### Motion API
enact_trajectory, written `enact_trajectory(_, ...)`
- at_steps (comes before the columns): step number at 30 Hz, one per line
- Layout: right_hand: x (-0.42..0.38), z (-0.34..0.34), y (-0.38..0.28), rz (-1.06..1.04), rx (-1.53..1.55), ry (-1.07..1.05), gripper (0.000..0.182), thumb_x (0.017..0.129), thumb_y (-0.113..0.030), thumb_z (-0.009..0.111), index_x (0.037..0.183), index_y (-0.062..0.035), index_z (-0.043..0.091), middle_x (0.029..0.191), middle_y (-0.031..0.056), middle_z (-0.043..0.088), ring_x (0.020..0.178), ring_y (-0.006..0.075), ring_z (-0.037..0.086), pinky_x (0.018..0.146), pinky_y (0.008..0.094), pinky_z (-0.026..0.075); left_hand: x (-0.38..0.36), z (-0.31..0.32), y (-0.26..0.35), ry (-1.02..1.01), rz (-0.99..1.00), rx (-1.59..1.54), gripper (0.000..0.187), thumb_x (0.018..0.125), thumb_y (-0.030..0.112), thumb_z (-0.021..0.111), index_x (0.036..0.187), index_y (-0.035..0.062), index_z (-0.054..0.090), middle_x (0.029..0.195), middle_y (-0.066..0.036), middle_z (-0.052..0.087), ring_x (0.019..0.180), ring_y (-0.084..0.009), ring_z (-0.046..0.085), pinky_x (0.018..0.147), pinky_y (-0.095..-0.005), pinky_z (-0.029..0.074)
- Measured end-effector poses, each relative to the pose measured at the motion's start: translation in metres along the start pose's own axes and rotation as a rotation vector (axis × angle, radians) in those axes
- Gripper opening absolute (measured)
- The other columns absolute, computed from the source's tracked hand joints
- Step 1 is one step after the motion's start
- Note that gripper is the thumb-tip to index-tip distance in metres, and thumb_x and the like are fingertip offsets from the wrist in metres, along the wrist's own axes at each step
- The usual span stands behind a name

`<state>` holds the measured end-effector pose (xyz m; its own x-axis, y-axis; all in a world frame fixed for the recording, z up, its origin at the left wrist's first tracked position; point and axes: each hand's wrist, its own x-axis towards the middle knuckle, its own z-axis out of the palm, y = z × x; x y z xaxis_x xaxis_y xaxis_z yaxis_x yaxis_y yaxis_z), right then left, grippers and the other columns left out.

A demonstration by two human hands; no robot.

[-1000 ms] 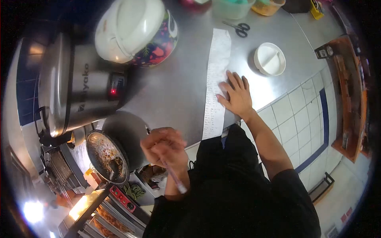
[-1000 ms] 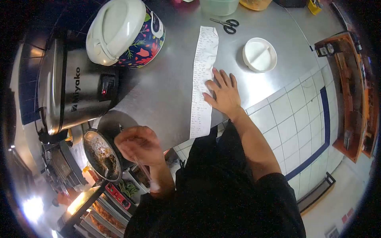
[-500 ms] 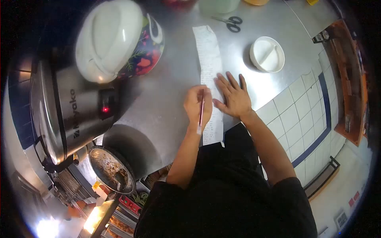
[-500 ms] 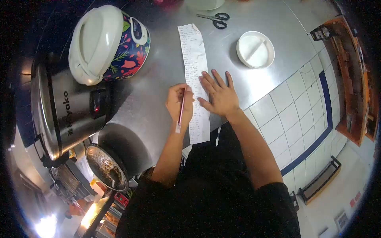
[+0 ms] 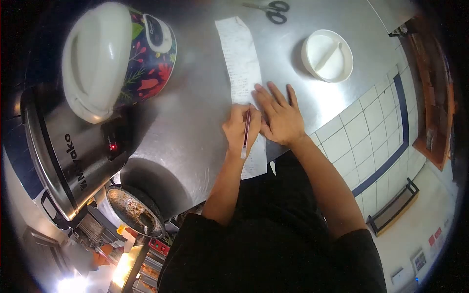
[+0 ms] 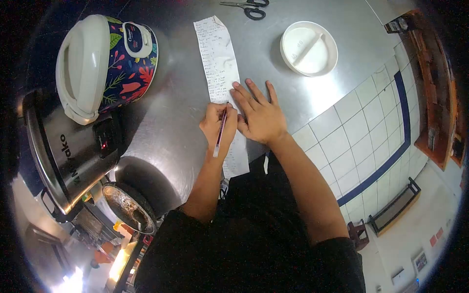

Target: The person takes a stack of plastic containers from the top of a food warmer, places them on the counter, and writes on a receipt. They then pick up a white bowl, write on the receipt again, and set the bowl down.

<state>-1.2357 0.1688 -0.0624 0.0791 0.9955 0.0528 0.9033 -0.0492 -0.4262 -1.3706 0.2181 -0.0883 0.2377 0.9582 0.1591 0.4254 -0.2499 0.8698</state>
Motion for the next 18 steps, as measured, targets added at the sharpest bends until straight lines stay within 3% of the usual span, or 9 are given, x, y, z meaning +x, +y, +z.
enact_trajectory(10, -0.0001, 0.0001, -0.0007, 0.008, 0.009, 0.006, 0.057, 0.081, -0.027, 0.056, 0.136, -0.0129, 0.055, 0.149, 0.0021, 0.047, 0.141, 0.0253, 0.038, 0.116, 0.0596, 0.021, -0.0021, 0.0012, -0.0011, 0.007, -0.034, -0.001, 0.012, 0.083, 0.002, 0.069, 0.084, 0.0023, 0.057, 0.065, -0.01, 0.067, 0.058, -0.0148, 0.068, 0.055, -0.0283, 0.053)
enact_trajectory(13, 0.0, 0.0, 0.0005, 0.004, -0.005, -0.004, 0.057, 0.082, -0.028, 0.055, 0.137, -0.0133, 0.054, 0.15, 0.0032, 0.046, 0.141, 0.0252, 0.038, 0.117, 0.0596, 0.021, -0.0048, 0.001, -0.0047, 0.022, 0.05, -0.023, 0.016, 0.079, 0.003, 0.073, 0.086, 0.0053, 0.059, 0.067, -0.009, 0.064, 0.058, -0.0178, 0.066, 0.055, -0.0297, 0.052)
enact_trajectory(18, -0.0007, 0.0005, 0.0009, 0.026, 0.003, -0.023, 0.057, 0.084, -0.028, 0.054, 0.139, -0.013, 0.052, 0.152, 0.0078, 0.043, 0.141, 0.0252, 0.038, 0.117, 0.0587, 0.02, -0.0039, 0.0001, -0.0001, 0.006, 0.065, 0.006, 0.015, 0.079, 0.001, 0.072, 0.087, 0.0018, 0.059, 0.068, -0.009, 0.066, 0.059, -0.0125, 0.065, 0.056, -0.0275, 0.052)
